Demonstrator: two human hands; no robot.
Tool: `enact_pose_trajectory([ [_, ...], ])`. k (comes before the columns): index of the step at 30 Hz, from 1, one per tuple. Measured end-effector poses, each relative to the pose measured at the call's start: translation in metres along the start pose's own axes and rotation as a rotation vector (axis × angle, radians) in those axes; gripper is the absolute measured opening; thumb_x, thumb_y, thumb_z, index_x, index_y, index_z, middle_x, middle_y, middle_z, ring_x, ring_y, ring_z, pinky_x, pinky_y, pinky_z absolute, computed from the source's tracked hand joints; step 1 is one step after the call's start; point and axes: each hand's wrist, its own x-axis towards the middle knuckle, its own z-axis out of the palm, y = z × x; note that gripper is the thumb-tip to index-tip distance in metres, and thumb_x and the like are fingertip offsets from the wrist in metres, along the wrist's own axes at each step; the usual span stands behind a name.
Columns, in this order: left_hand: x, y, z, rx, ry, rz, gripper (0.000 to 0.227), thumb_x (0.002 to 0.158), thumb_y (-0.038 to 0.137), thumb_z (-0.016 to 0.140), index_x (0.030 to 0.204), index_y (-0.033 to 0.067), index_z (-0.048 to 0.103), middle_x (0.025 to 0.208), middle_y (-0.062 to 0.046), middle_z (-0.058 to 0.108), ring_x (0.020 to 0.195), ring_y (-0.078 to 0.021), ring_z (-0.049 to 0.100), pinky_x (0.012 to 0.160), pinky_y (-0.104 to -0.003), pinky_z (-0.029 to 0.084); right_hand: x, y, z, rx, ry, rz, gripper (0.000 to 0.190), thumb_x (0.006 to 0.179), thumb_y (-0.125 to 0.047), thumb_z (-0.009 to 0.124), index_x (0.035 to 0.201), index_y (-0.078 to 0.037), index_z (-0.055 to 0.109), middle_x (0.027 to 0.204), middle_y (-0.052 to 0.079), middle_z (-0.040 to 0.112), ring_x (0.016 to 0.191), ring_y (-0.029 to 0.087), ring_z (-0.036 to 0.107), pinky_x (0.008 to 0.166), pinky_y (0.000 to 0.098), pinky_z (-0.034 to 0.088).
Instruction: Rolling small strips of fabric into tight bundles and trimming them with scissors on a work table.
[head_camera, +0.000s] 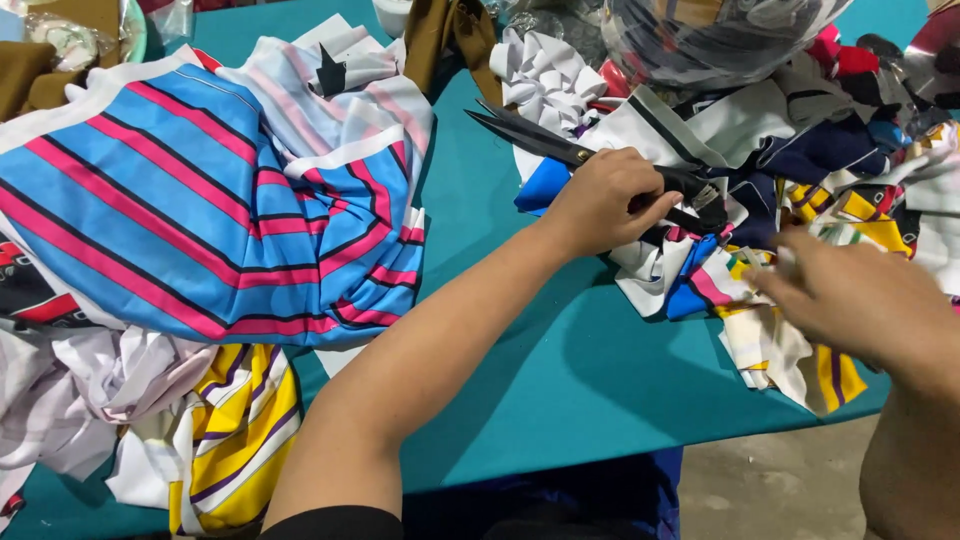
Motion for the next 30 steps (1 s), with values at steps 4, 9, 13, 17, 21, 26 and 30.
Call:
enact_pose_trajectory([
  [4, 0.000, -0.003, 0.000, 0.003, -0.023, 0.000, 0.030, 0.098, 0.025, 0.062, 0.074, 0.0082, 0.064, 0.064, -0.004, 0.057, 0.067, -0.0221, 0.054, 0.062, -0.038, 0.043, 0.042, -0.005, 0.028, -0.114, 0.250, 0.210, 0.055, 0.100, -0.059, 0.050, 0.140, -0.021, 0.056, 0.072, 0.000, 0.073, 0.067, 0.016, 0.075, 0.060, 0.0313, 0.063],
  [9, 0.000, -0.006, 0.006, 0.037, -0.010, 0.023, 0.032, 0.098, 0.027, 0.063, 0.074, 0.0066, 0.062, 0.068, -0.008, 0.061, 0.066, -0.0258, 0.056, 0.065, -0.039, 0.045, 0.102, 0.000, 0.067, 0.309, 1.359, -0.490, 0.032, 0.091, -0.024, 0.076, 0.080, -0.011, 0.049, 0.078, 0.009, 0.051, 0.096, 0.033, 0.049, 0.085, 0.0463, 0.031],
  [13, 0.002, -0.003, 0.002, 0.022, -0.011, 0.008, 0.029, 0.097, 0.024, 0.065, 0.074, 0.0079, 0.061, 0.068, -0.006, 0.061, 0.065, -0.0240, 0.056, 0.066, -0.039, 0.046, 0.105, -0.015, 0.041, 0.669, 1.185, -0.774, 0.062, 0.113, -0.002, 0.060, 0.055, -0.012, 0.042, 0.047, 0.003, 0.036, 0.039, 0.018, 0.039, 0.038, 0.0348, 0.025],
  [17, 0.004, -0.001, -0.002, 0.088, 0.042, -0.012, 0.028, 0.099, 0.024, 0.062, 0.081, 0.0041, 0.067, 0.073, -0.011, 0.066, 0.069, -0.0256, 0.060, 0.065, -0.039, 0.048, 0.061, -0.037, -0.033, 0.660, 0.526, -0.512, 0.025, 0.117, -0.027, 0.045, 0.099, -0.010, 0.049, 0.062, 0.009, 0.052, 0.050, 0.022, 0.046, 0.047, 0.0384, 0.038],
  [21, 0.012, -0.004, -0.016, 0.165, 0.385, -0.069, 0.036, 0.105, 0.026, 0.053, 0.074, 0.0069, 0.059, 0.067, -0.007, 0.058, 0.064, -0.0209, 0.051, 0.062, -0.036, 0.042, 0.049, -0.042, -0.063, 0.344, 0.153, -0.080, 0.052, 0.110, -0.043, 0.037, 0.149, -0.008, 0.040, 0.124, 0.033, 0.067, 0.111, 0.052, 0.066, 0.089, 0.0628, 0.053],
  [26, 0.008, -0.015, -0.030, 0.166, 0.476, -0.278, 0.039, 0.104, 0.032, 0.051, 0.073, 0.0093, 0.052, 0.067, -0.004, 0.052, 0.067, -0.0201, 0.047, 0.059, -0.037, 0.037, 0.070, -0.040, -0.026, 0.536, 0.825, -0.398, 0.044, 0.101, -0.019, 0.073, 0.139, -0.005, 0.058, 0.108, 0.013, 0.077, 0.101, 0.040, 0.073, 0.128, 0.0594, 0.004],
  [30, 0.006, -0.015, -0.027, 0.191, 0.407, -0.230, 0.038, 0.106, 0.033, 0.050, 0.078, 0.0073, 0.056, 0.072, -0.006, 0.057, 0.071, -0.0228, 0.053, 0.062, -0.037, 0.041, 0.054, -0.048, -0.036, 0.920, 0.923, -0.641, 0.065, 0.093, 0.018, 0.049, 0.153, -0.002, 0.037, 0.119, 0.033, 0.073, 0.047, 0.027, 0.068, 0.048, 0.0329, 0.057],
])
